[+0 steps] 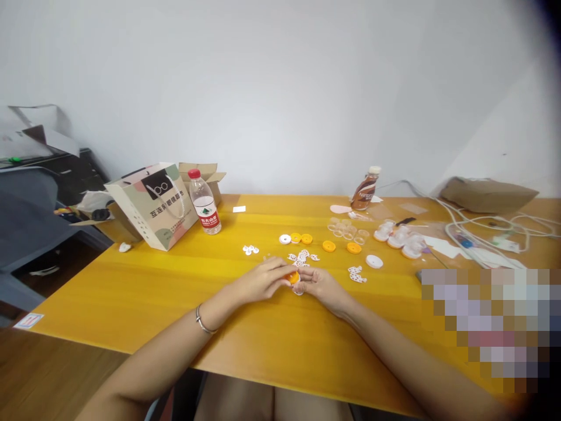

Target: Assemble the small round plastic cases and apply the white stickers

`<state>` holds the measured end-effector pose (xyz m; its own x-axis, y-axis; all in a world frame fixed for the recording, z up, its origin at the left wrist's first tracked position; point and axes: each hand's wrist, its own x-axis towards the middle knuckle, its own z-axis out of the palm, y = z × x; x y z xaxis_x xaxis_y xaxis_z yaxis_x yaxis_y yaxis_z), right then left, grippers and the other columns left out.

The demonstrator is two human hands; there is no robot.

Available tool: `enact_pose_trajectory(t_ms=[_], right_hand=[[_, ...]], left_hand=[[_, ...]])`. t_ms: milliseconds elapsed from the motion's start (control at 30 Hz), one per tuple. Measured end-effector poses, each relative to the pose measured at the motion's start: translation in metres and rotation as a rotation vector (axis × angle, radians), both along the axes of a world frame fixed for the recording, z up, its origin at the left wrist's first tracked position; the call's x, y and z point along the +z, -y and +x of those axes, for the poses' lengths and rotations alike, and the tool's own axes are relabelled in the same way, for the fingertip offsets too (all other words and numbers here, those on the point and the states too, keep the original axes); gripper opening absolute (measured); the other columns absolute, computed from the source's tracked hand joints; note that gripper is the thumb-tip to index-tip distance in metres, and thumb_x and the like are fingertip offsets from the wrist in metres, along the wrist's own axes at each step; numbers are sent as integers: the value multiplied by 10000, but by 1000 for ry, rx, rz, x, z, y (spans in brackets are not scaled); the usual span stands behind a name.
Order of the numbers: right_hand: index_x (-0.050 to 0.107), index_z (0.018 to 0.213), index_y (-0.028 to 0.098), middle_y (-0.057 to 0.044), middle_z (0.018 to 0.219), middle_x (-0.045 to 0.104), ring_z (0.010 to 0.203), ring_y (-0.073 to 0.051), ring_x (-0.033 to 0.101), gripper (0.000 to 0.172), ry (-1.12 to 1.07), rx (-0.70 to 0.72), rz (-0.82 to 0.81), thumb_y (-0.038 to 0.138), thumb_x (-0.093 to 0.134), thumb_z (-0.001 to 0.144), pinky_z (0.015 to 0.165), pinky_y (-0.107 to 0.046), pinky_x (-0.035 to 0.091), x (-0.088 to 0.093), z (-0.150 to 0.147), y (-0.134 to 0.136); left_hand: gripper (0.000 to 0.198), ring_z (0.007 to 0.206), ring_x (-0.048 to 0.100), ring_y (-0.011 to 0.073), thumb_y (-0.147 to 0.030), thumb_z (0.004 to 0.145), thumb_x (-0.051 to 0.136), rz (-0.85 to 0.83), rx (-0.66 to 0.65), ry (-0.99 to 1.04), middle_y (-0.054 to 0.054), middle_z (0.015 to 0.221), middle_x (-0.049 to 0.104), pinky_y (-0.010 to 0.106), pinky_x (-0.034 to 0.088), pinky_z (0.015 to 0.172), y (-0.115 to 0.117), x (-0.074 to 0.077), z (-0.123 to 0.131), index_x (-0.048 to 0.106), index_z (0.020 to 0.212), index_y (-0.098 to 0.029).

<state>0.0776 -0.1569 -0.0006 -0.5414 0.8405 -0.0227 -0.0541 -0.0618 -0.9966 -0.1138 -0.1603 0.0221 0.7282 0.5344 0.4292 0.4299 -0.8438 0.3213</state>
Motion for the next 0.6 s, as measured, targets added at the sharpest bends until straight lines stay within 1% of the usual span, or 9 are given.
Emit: enact_pose_trajectory(t_ms=[133,233,300,367,467,600], right_hand=[[621,942,190,-13,796,662,715,-137,585,303,13,-54,23,236,658,645,696,-276,444,-1,-3,1],[601,936,189,-12,775,655,714,-141,585,317,0,-101,19,249,668,632,678,-273,446,-2,-4,1],[589,937,185,-14,775,652,708,-139,581,330,0,-95,-2,246,675,624,660,-268,443,-2,-4,1],[588,929,179,-16,782,651,693,-134,576,326,6,-76,-24,228,676,619,647,-264,438,0,-3,1],[602,901,177,-2,737,645,651,-126,567,295,27,-89,-7,203,665,614,644,-267,434,3,-2,2],[624,893,192,12,692,640,648,-132,564,257,64,-114,105,184,626,636,648,-270,433,4,-3,4]], left_hand=[[371,867,492,171,-219,868,405,1,5,-12,90,940,540,298,417,788,-2,1,1,420,1238,-192],[432,929,481,174,-141,855,399,-26,-16,4,92,1023,532,316,413,825,-2,3,1,371,1277,-227],[476,986,468,172,-96,845,387,-56,-42,7,89,1090,515,321,404,860,-1,6,1,342,1294,-247],[475,1009,465,170,-93,846,386,-71,-60,-3,89,1116,506,322,399,878,0,8,0,345,1292,-251],[416,970,489,174,-154,859,407,-44,-54,-16,99,1074,523,320,414,851,0,9,-2,382,1267,-232],[362,874,521,178,-243,860,436,16,26,-41,95,934,548,313,437,792,0,7,-3,437,1218,-192]])
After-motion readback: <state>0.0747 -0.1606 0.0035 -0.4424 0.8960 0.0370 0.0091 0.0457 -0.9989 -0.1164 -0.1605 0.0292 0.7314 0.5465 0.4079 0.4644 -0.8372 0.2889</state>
